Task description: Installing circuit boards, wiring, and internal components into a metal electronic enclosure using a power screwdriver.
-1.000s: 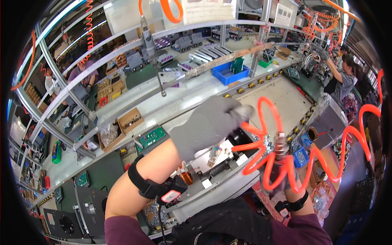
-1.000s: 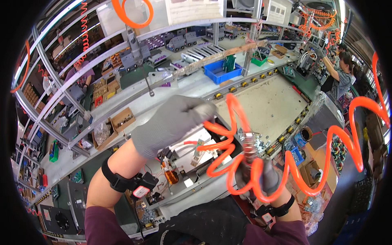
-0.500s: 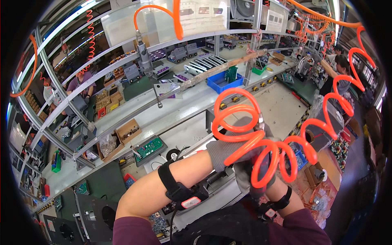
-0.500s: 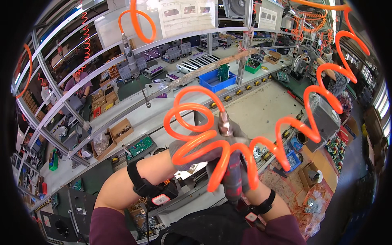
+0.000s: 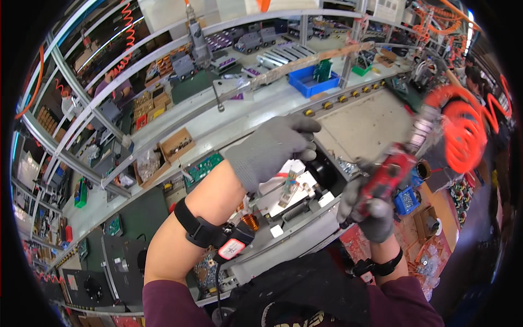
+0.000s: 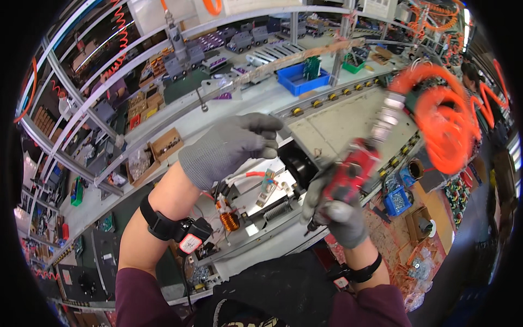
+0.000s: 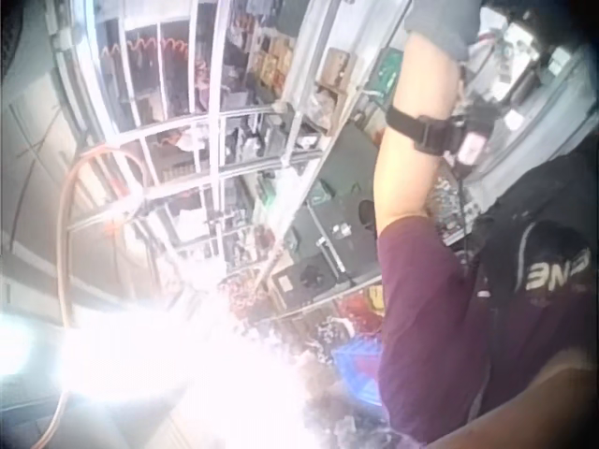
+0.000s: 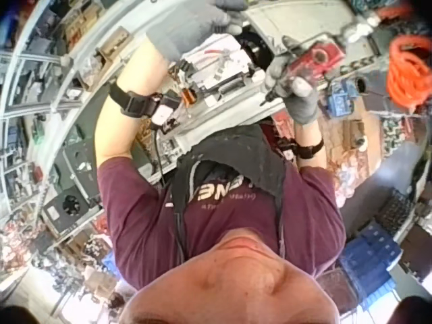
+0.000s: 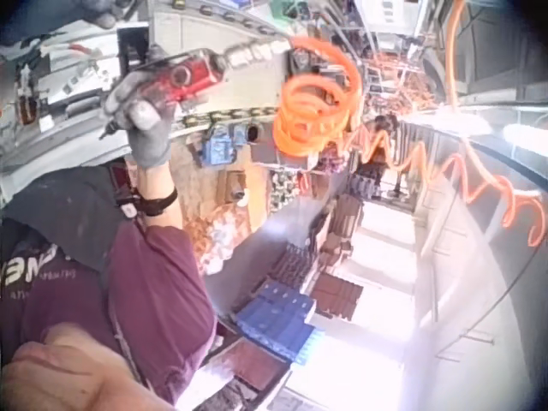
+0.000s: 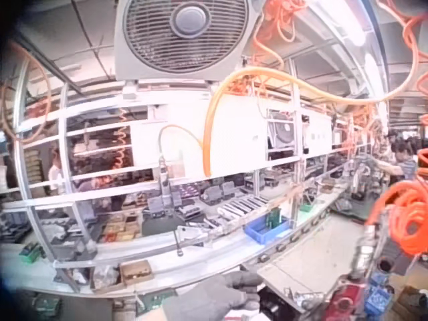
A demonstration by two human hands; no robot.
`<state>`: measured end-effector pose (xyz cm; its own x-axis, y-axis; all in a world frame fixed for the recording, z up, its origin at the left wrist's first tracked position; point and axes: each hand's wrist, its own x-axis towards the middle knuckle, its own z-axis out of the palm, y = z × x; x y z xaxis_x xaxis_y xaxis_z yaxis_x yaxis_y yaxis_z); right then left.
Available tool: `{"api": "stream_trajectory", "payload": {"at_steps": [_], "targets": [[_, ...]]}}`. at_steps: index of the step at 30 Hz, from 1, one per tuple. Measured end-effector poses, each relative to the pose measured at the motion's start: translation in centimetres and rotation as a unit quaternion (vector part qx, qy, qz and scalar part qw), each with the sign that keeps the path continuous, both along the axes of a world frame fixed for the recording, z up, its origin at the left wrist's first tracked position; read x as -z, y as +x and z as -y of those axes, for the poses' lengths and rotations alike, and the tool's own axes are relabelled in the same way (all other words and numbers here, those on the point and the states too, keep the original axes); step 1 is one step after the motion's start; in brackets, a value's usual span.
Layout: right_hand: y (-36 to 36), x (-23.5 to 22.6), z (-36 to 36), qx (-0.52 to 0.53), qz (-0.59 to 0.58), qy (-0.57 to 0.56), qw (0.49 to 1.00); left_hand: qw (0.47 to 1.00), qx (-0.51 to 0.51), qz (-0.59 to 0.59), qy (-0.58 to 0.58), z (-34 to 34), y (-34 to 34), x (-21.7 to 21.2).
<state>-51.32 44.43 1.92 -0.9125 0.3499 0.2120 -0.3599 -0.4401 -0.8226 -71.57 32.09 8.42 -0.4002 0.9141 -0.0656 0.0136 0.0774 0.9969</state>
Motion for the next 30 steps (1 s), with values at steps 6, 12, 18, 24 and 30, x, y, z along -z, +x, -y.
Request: {"api": "stream_trajectory", "payload": {"at_steps": [6,12,18,24,30], "targets": [[-2.5,-1.8,-0.2,0.057,-0.146,0.047,0.987,0.957,-0.074,0.282,-0.01,4.9,1.0,6.9],[-6.3,-2.1,2.0,0.049,-0.26,0.101,0.959,0.935,-0.14,0.325,-0.002,5.9,1.8,9.2],[-8.5,-2.2,2.9,0.012,-0.302,0.126,0.945,0.937,-0.153,0.313,-0.003,6.9,1.7,9.5],[-10.6,-1.9,2.2,-0.075,-0.322,0.131,0.935,0.962,-0.145,0.227,-0.046,7.7,0.9,8.7],[-11.1,-2.2,2.2,-0.052,-0.303,0.107,0.946,0.969,-0.149,0.17,-0.095,7.1,0.4,8.1]]}}
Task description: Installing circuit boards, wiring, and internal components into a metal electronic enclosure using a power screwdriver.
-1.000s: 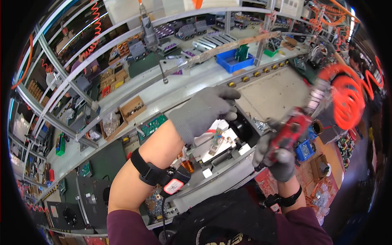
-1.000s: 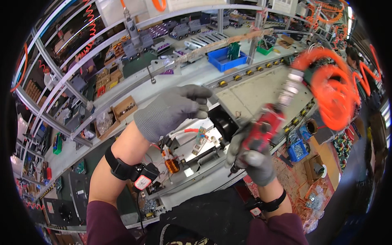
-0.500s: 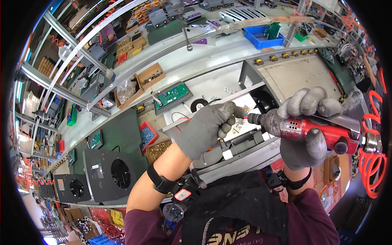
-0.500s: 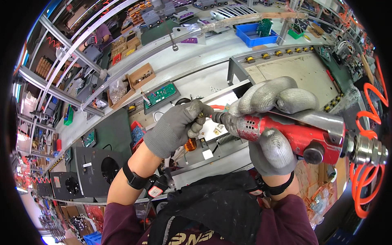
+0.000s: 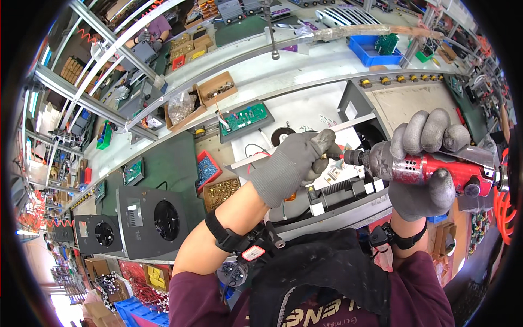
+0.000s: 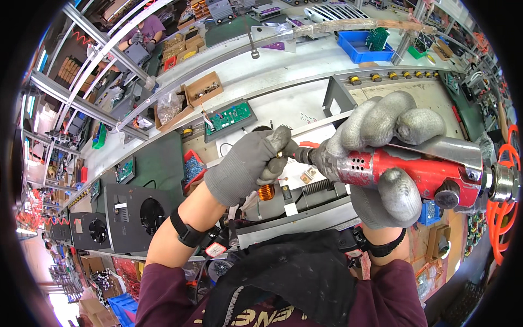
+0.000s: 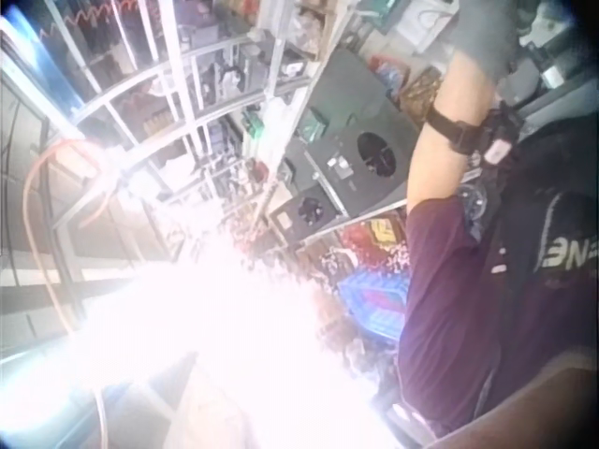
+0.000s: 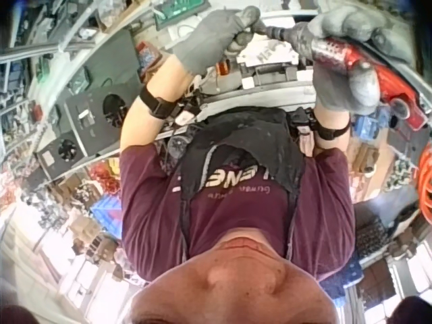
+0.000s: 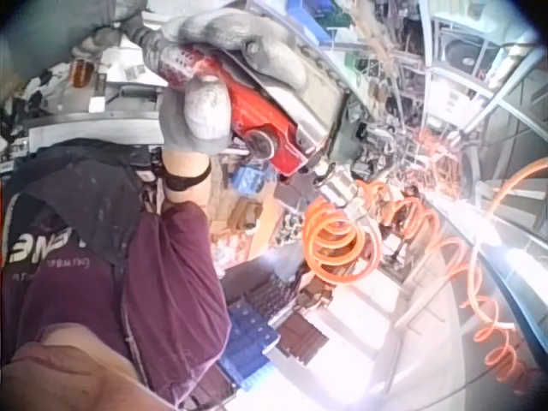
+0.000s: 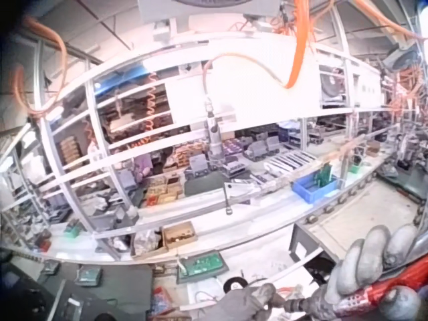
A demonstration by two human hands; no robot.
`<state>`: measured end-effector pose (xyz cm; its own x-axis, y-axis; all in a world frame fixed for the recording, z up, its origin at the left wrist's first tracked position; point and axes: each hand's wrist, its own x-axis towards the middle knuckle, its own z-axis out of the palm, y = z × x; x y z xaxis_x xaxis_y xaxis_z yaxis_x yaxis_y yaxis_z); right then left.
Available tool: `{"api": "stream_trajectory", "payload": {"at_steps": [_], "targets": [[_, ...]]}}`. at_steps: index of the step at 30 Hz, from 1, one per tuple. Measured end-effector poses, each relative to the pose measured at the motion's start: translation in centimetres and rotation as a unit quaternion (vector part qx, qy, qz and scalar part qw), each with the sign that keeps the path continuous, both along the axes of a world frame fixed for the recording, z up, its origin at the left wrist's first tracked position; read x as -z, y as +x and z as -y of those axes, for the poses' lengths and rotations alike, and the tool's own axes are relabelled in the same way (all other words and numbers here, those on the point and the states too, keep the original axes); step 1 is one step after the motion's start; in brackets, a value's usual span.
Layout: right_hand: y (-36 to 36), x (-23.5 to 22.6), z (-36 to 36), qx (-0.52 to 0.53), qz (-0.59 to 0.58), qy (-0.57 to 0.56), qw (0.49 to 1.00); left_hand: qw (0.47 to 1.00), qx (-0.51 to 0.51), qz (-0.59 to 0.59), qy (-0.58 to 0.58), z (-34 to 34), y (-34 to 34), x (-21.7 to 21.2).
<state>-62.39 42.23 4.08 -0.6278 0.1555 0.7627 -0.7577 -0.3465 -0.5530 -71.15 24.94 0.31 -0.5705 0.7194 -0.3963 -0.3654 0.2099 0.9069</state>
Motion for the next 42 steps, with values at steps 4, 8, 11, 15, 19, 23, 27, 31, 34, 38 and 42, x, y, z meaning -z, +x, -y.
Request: {"api": "stream_trajectory", "payload": {"at_steps": [4,8,11,15,19,23,27,31,34,38,42], "targets": [[0.1,-0.6,1.1,0.004,0.011,-0.002,1.0,0.998,-0.038,0.013,0.041,-0.5,0.5,0.0],[0.9,-0.6,1.8,0.011,-0.002,0.008,1.0,0.996,0.037,-0.072,-0.031,0.4,-0.1,0.1],[2.2,-0.9,0.9,0.002,0.06,-0.001,0.998,0.964,-0.003,-0.261,-0.058,3.4,-2.1,-0.6],[3.3,-1.4,-1.9,0.037,0.096,-0.022,0.994,0.783,0.199,-0.563,-0.175,11.5,-1.5,-2.5],[3.3,-0.8,-3.0,0.099,0.087,-0.044,0.99,0.817,0.182,-0.541,-0.074,12.0,4.6,1.3],[3.0,-0.2,-3.2,0.128,0.077,-0.036,0.988,0.927,-0.174,-0.329,0.05,11.1,4.1,4.6],[2.4,0.8,-3.5,0.126,0.071,-0.05,0.988,0.847,-0.52,-0.061,0.096,9.0,0.3,5.5],[2.2,2.5,-4.3,0.132,0.068,-0.099,0.984,0.826,-0.494,-0.27,0.009,4.6,-2.7,5.3],[2.0,3.8,-5.4,0.177,0.068,-0.116,0.975,0.772,-0.244,-0.568,-0.145,2.0,-2.1,5.2],[1.7,4.8,-6.6,0.148,0.086,-0.082,0.982,0.706,0.103,-0.648,-0.268,0.4,-2.4,4.9],[1.1,5.9,-6.4,0.176,0.11,-0.074,0.976,0.658,0.182,-0.695,-0.227,-1.5,-3.5,5.8]]}}
